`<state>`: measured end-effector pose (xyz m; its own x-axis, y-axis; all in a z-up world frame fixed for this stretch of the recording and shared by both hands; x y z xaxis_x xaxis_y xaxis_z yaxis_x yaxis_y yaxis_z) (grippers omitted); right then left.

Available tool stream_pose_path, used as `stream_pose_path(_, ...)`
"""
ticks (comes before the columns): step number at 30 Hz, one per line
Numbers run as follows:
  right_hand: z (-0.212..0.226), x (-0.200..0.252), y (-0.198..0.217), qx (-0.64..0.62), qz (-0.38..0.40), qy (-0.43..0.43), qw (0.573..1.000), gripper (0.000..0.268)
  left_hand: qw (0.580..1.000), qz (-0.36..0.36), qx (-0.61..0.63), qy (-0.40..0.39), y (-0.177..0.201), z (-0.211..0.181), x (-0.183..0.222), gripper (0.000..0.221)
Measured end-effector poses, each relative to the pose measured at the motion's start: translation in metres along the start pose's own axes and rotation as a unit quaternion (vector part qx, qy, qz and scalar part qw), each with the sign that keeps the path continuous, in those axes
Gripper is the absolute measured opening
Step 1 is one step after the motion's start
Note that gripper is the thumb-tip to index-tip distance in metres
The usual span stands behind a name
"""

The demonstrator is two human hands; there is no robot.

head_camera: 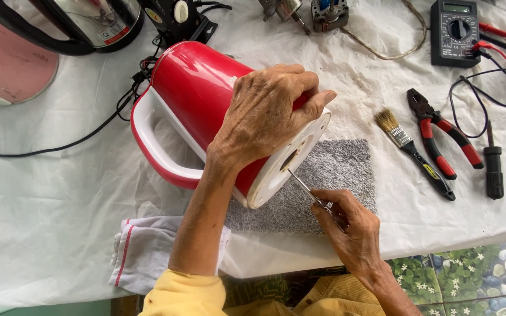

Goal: The person uses a screwdriver to unscrew a screw on the bottom of a red electric kettle. They then rotate the kettle to inspect the base and continue working on the screw with the tool.

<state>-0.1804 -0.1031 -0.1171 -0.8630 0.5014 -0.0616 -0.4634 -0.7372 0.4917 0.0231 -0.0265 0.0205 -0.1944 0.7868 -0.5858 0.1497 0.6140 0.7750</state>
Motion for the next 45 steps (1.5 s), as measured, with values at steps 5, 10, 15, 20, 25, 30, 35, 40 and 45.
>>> stream_pose_path(5,0.022,0.004,0.007,-0.042,-0.035,0.051,0.997,0.019,1.0,0.0,0.006,0.005,0.003,-0.002,-0.001,0.039)
stream_pose_path(10,0.037,0.004,0.009,-0.047,-0.025,0.087,0.995,0.018,1.0,0.004,0.006,0.006,0.002,-0.001,-0.001,0.04)
stream_pose_path(15,0.038,0.003,0.005,-0.033,-0.041,0.098,0.994,0.017,1.0,0.003,0.002,-0.004,0.003,-0.002,-0.002,0.038)
stream_pose_path(20,0.036,0.002,0.003,-0.021,-0.047,0.097,0.994,0.018,1.0,0.009,0.006,0.012,0.004,-0.003,-0.002,0.04)
stream_pose_path(25,0.037,0.001,0.005,-0.033,-0.057,0.101,0.993,0.017,1.0,0.008,0.005,0.01,0.004,-0.003,-0.002,0.039)
stream_pose_path(30,0.035,0.0,0.006,-0.021,-0.054,0.104,0.993,0.02,1.0,0.005,0.004,0.007,0.004,-0.003,-0.002,0.04)
stream_pose_path(35,0.04,0.001,0.007,0.025,-0.079,0.134,0.987,0.019,1.0,0.004,0.006,0.009,0.004,-0.003,-0.002,0.039)
stream_pose_path(40,0.037,0.002,0.005,0.033,-0.084,0.133,0.987,0.02,1.0,0.005,0.006,0.008,0.004,-0.002,-0.002,0.039)
stream_pose_path(45,0.034,0.004,0.003,0.06,-0.108,0.149,0.981,0.019,1.0,0.004,0.01,0.012,0.004,-0.002,-0.002,0.04)
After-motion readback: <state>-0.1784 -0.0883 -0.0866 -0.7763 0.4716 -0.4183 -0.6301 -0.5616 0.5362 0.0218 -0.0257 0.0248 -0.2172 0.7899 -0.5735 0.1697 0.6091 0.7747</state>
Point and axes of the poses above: each hand's wrist, its own x-axis away from the middle knuckle, its own y-axis out of the back of the hand, z = x × y, the point moved 4 cm from there along -x, towards the middle knuckle, and after that the axes turned 13 degrees about -y, right-handed, at the moved point
